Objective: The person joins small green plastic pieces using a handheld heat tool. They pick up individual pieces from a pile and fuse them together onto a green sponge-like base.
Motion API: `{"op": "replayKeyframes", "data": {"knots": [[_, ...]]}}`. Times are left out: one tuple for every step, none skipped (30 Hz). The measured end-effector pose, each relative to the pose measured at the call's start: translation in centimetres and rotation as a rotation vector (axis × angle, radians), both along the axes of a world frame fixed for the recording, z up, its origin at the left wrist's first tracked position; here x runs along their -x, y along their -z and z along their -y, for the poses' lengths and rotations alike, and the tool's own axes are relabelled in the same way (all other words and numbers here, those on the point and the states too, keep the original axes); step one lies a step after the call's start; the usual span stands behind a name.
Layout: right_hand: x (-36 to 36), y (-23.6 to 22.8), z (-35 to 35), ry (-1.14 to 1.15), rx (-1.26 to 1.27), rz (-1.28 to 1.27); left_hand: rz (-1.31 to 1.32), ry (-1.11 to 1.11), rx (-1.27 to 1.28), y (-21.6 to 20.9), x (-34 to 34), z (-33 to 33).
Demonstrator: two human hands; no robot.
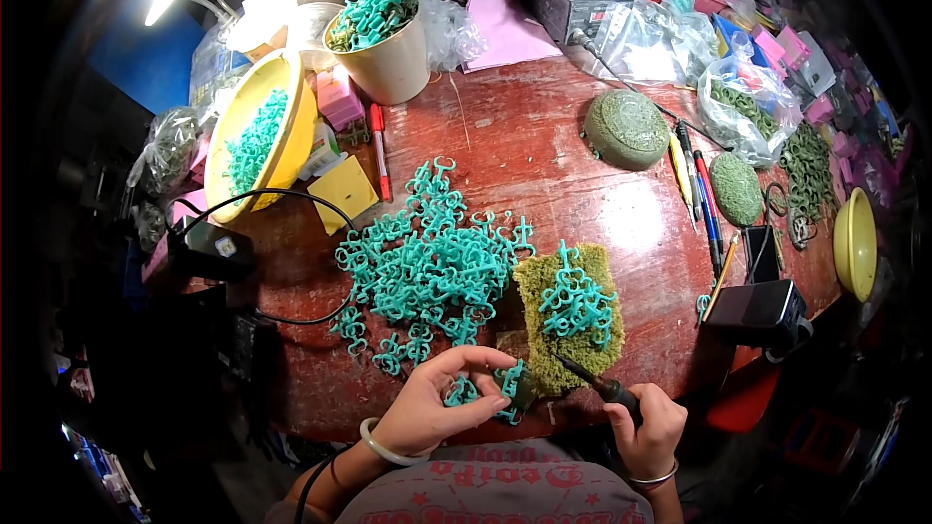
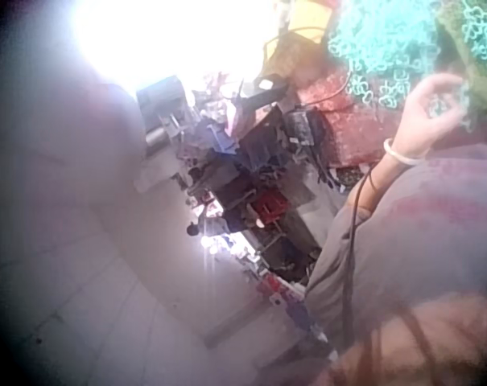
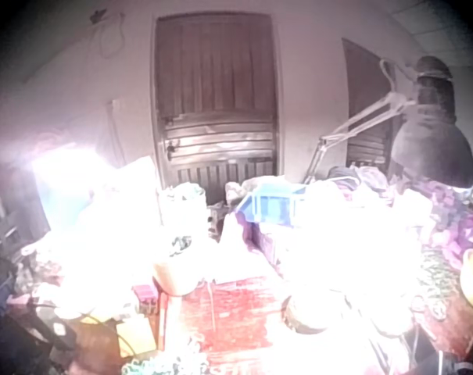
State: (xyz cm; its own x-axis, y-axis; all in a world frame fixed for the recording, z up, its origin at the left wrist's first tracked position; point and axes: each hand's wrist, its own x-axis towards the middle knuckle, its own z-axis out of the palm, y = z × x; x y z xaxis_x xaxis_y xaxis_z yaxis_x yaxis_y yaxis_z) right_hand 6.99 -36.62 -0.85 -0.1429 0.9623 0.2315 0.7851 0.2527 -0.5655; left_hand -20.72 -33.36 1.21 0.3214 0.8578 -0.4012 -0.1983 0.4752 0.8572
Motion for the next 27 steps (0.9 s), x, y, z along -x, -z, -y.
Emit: {"op": "replayKeyframes", "data": {"knots": [[0.0,0.0,0.0,0.001,0.0,0.0,-0.031,-0.002,-0.047,-0.1,-0.1,-0.1],[0.0,0.0,0.1,0.041,0.006,-0.08,-0.031,-0.001,-0.047,-0.2,-0.3,-0.3],[0.0,0.1,0.1,0.081,0.013,-0.159,-0.086,0.007,-0.138,-0.4,-0.4,-0.6],[-0.1,0.2,0.2,0.081,0.012,-0.159,-0.139,0.016,-0.229,-0.7,-0.6,-1.1],[-0.3,0.5,0.4,0.126,0.032,-0.216,-0.138,0.017,-0.228,-0.9,-1.1,-1.5],[-0.5,0.7,0.5,0.167,0.051,-0.276,-0.229,-0.001,-0.337,-1.3,-1.7,-2.0],[-0.5,0.8,0.6,0.194,0.077,-0.303,-0.319,-0.019,-0.446,-1.5,-2.3,-2.4],[-0.6,0.9,0.7,0.193,0.076,-0.303,-0.319,-0.021,-0.447,-1.5,-2.9,-2.9],[-0.7,1.0,0.8,0.201,0.085,-0.328,-0.354,-0.037,-0.54,-1.5,-3.5,-3.4],[-0.7,1.1,0.8,0.208,0.094,-0.353,-0.389,-0.054,-0.632,-1.6,-4.1,-3.8],[-0.7,1.1,0.7,0.206,0.093,-0.354,-0.432,-0.064,-0.661,-1.8,-4.5,-4.3],[-0.7,1.1,0.7,0.204,0.083,-0.356,-0.429,-0.061,-0.663,-1.9,-4.6,-4.5],[-0.8,1.1,0.7,0.202,0.073,-0.358,-0.42,-0.109,-0.665,-2.0,-4.7,-4.6],[-0.7,1.0,0.7,0.204,0.072,-0.359,-0.411,-0.156,-0.665,-2.1,-4.6,-4.7],[-0.6,0.9,0.6,0.202,0.067,-0.364,-0.401,-0.183,-0.65,-1.8,-4.1,-4.6],[-0.5,0.9,0.5,0.199,0.063,-0.369,-0.399,-0.233,-0.623,-1.9,-3.6,-4.6],[-0.5,1.0,0.6,0.204,0.065,-0.369,-0.428,-0.246,-0.566,-2.3,-2.8,-4.4],[-0.5,1.0,0.5,0.199,0.058,-0.368,-0.46,-0.263,-0.509,-2.6,-1.8,-4.1],[-0.4,1.0,0.4,0.192,0.049,-0.368,-0.462,-0.264,-0.51,-2.7,-0.8,-3.9],[-0.5,1.1,0.4,0.191,0.049,-0.37,-0.498,-0.286,-0.499,-2.7,0.1,-3.7],[-0.6,1.1,0.5,0.182,0.043,-0.347,-0.532,-0.307,-0.489,-2.6,0.9,-3.4],[-0.6,1.1,0.5,0.174,0.037,-0.324,-0.531,-0.307,-0.489,-2.4,1.5,-3.3],[-0.7,1.0,0.5,0.175,0.036,-0.322,-0.671,-0.228,-0.619,-2.2,2.0,-3.1],[-0.5,0.9,0.4,0.163,0.033,-0.304,-0.815,-0.15,-0.746,-2.1,2.4,-2.8],[-0.4,0.8,0.3,0.151,0.029,-0.285,-0.855,-0.126,-0.81,-2.2,2.4,-2.6],[-0.3,0.8,0.2,0.147,0.029,-0.286,-0.858,-0.129,-0.809,-2.2,2.1,-2.1],[-0.3,0.9,0.2,0.141,0.013,-0.275,-0.917,-0.116,-0.772,-2.3,1.6,-1.6]]}}
